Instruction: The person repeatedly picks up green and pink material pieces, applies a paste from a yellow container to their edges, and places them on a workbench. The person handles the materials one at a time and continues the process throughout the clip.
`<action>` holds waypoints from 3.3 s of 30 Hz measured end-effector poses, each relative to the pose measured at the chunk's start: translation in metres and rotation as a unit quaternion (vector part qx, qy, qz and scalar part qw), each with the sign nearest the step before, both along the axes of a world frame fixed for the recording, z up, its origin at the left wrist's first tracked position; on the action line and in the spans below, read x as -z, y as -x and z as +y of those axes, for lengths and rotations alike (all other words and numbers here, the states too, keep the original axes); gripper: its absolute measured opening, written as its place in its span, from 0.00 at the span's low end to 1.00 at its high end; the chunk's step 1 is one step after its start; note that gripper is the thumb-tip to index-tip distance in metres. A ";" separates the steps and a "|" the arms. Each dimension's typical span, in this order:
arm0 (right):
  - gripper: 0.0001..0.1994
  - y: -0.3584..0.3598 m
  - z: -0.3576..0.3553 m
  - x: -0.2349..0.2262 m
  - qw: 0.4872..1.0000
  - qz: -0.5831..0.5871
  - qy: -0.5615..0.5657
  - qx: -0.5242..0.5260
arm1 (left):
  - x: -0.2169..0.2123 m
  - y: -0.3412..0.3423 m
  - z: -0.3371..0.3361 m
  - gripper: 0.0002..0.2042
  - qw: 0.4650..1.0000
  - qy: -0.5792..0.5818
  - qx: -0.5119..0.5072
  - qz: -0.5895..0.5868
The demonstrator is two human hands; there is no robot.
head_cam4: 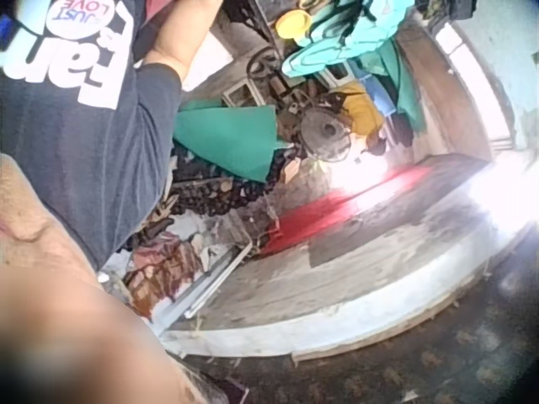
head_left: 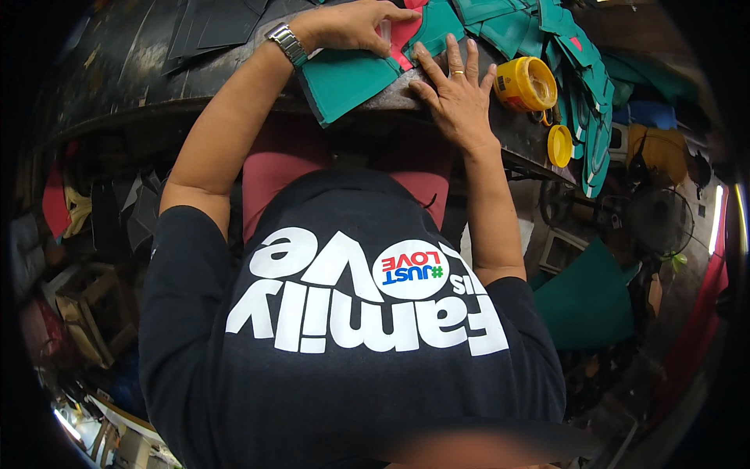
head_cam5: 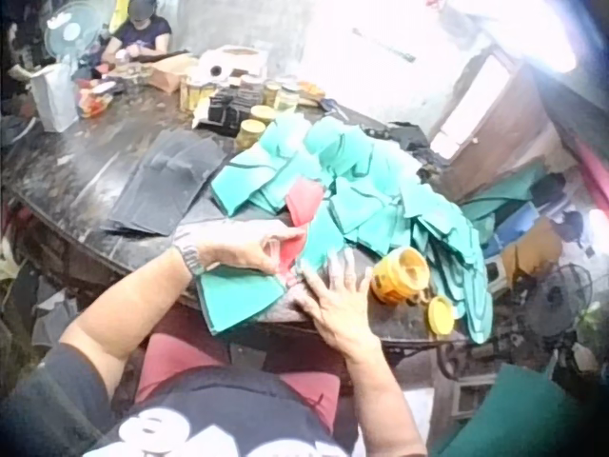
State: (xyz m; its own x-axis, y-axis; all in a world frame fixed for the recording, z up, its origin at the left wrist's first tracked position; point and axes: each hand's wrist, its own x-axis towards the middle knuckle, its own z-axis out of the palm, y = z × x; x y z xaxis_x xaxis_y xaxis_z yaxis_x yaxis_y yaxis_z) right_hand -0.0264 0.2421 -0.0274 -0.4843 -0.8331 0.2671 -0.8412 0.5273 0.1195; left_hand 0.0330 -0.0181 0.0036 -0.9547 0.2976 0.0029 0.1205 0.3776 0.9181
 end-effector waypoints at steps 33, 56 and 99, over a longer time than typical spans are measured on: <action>0.28 0.003 -0.001 -0.007 1.000 0.003 0.000 -0.025 | 0.027 0.040 0.025 0.26 0.966 -0.037 -0.007 0.257; 0.33 -0.074 -0.010 -0.008 0.989 -0.120 0.001 -0.082 | 0.035 0.040 0.022 0.30 0.956 -0.005 -0.039 0.289; 0.19 0.023 0.081 -0.077 0.756 -0.357 0.544 0.070 | 0.032 0.034 0.019 0.28 0.966 -0.180 -0.072 0.170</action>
State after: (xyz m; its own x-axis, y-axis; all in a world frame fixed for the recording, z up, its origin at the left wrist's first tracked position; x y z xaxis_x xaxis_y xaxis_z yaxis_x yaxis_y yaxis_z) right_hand -0.0495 0.3228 0.0491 -0.8918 -0.2359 0.3860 -0.4130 0.0766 -0.9075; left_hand -0.0009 0.0013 -0.0280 -0.9116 0.0835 0.4025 0.4085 0.0756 0.9096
